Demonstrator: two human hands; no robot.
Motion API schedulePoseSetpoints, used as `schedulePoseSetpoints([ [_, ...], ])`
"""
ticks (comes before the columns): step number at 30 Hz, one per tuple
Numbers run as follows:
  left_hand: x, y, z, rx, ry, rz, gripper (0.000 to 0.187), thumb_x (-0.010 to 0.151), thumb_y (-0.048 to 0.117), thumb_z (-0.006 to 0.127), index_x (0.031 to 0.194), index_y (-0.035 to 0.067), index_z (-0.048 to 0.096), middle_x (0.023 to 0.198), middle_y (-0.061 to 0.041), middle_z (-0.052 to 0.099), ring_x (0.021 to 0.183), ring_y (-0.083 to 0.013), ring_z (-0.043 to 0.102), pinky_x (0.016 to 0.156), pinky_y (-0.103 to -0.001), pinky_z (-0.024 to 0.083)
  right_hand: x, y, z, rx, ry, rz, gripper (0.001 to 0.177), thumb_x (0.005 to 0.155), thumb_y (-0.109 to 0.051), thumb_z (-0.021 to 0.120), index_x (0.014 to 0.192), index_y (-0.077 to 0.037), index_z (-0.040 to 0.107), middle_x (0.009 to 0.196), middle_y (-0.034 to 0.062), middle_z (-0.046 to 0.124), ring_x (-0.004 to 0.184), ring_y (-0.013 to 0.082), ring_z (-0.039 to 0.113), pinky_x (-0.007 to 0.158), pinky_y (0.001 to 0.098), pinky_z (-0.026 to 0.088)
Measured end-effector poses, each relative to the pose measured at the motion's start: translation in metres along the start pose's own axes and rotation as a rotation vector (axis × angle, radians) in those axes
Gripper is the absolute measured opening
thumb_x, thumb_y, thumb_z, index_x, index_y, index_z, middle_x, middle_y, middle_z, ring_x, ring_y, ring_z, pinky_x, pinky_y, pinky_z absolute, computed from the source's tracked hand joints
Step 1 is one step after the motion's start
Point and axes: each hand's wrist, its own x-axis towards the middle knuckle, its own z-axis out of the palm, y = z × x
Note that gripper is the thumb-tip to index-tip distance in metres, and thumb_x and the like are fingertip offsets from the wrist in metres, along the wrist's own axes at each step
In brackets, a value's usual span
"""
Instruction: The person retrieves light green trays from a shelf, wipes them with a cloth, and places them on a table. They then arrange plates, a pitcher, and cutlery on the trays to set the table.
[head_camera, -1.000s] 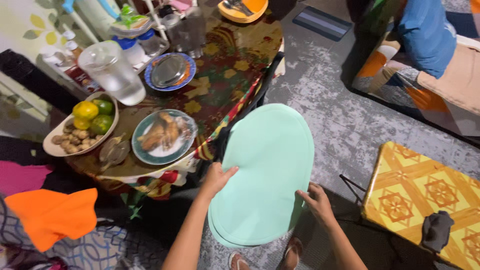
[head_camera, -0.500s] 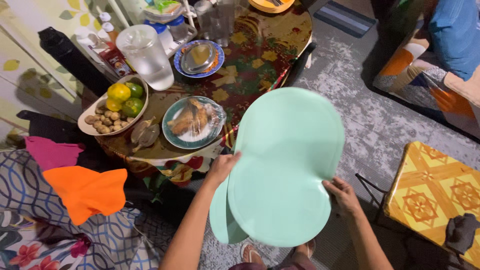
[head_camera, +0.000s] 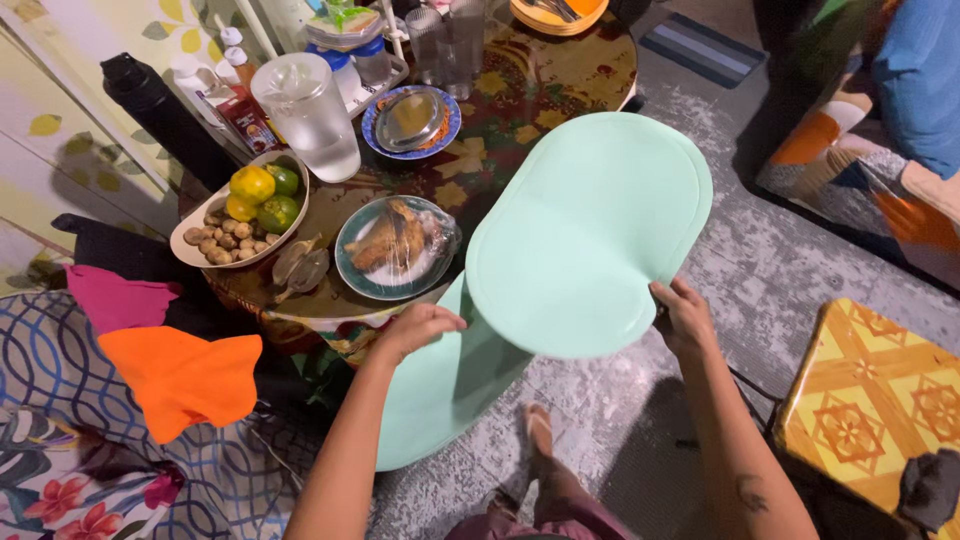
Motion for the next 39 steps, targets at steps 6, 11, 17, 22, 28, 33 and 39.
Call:
schedulePoseSetpoints([
  [6, -0.027, 0.052, -0.007, 0.192, -0.044, 0.050, 0.035, 0.074, 0.014, 0.066, 0.104, 0.011, 0.083, 0.094, -0.008, 0.077, 0.082, -0.0113, 0.066, 0.076, -0.029, 0.052, 0.092, -0.002, 0.024, 0.038, -0.006, 0.000, 0.029, 0.096, -0.004, 0.061, 0.124, -0.004, 0.067, 0.100, 0.0035, 0.072, 0.079, 0.0123, 0.066, 0.067, 0.0296, 0.058],
  [11, -0.024, 0.081, -0.015, 0.280, -0.067, -0.016, 0.037, 0.072, 0.011, 0.064, 0.104, 0.012, 0.083, 0.083, -0.012, 0.077, 0.067, -0.0142, 0.062, 0.066, -0.032, 0.054, 0.163, 0.003, 0.046, 0.025, -0.005, -0.032, 0.019, 0.098, -0.005, 0.065, 0.117, -0.005, 0.070, 0.087, 0.0005, 0.066, 0.067, 0.0093, 0.059, 0.062, 0.0296, 0.057],
  [17, 0.003, 0.114, -0.020, 0.288, -0.121, 0.122, 0.039, 0.066, 0.008, 0.064, 0.099, 0.012, 0.085, 0.097, -0.005, 0.080, 0.083, -0.0106, 0.071, 0.077, -0.030, 0.057, 0.243, -0.002, 0.098, 0.026, 0.063, -0.041, 0.022, 0.095, 0.000, 0.062, 0.115, -0.005, 0.068, 0.087, 0.0017, 0.067, 0.074, 0.0139, 0.065, 0.066, 0.0372, 0.063],
  [22, 0.053, 0.146, -0.019, 0.433, -0.181, 0.153, 0.038, 0.068, 0.010, 0.066, 0.101, 0.015, 0.083, 0.099, -0.010, 0.081, 0.085, -0.0204, 0.073, 0.080, -0.033, 0.058, 0.301, 0.002, 0.118, -0.002, 0.169, 0.045, 0.025, 0.093, 0.003, 0.060, 0.117, -0.005, 0.065, 0.090, 0.0047, 0.068, 0.079, 0.0192, 0.068, 0.068, 0.0417, 0.063],
  [28, 0.100, 0.162, 0.002, 0.427, -0.188, 0.237, 0.034, 0.067, 0.012, 0.070, 0.098, 0.014, 0.084, 0.096, -0.011, 0.081, 0.089, -0.0211, 0.076, 0.085, -0.032, 0.058, 0.338, 0.024, 0.133, 0.023, 0.027, -0.179, 0.028, 0.091, 0.008, 0.063, 0.118, 0.006, 0.070, 0.100, 0.0105, 0.074, 0.084, 0.0200, 0.068, 0.075, 0.0330, 0.059],
  [33, 0.119, 0.165, 0.023, 0.405, -0.168, 0.210, 0.035, 0.066, 0.014, 0.070, 0.098, 0.014, 0.084, 0.095, -0.011, 0.081, 0.082, -0.0207, 0.074, 0.080, -0.032, 0.058, 0.350, 0.017, 0.151, -0.035, 0.095, -0.030, 0.024, 0.092, 0.005, 0.064, 0.115, 0.004, 0.067, 0.101, 0.0136, 0.071, 0.085, 0.0261, 0.070, 0.073, 0.0439, 0.063],
  [39, 0.133, 0.179, 0.017, 0.338, -0.155, 0.065, 0.035, 0.067, 0.013, 0.068, 0.098, 0.015, 0.084, 0.093, -0.008, 0.080, 0.070, -0.0172, 0.071, 0.072, -0.032, 0.058, 0.377, 0.007, 0.170, -0.117, 0.154, 0.121, 0.018, 0.091, 0.005, 0.062, 0.109, 0.002, 0.063, 0.100, 0.0173, 0.069, 0.081, 0.0327, 0.071, 0.067, 0.0530, 0.064],
])
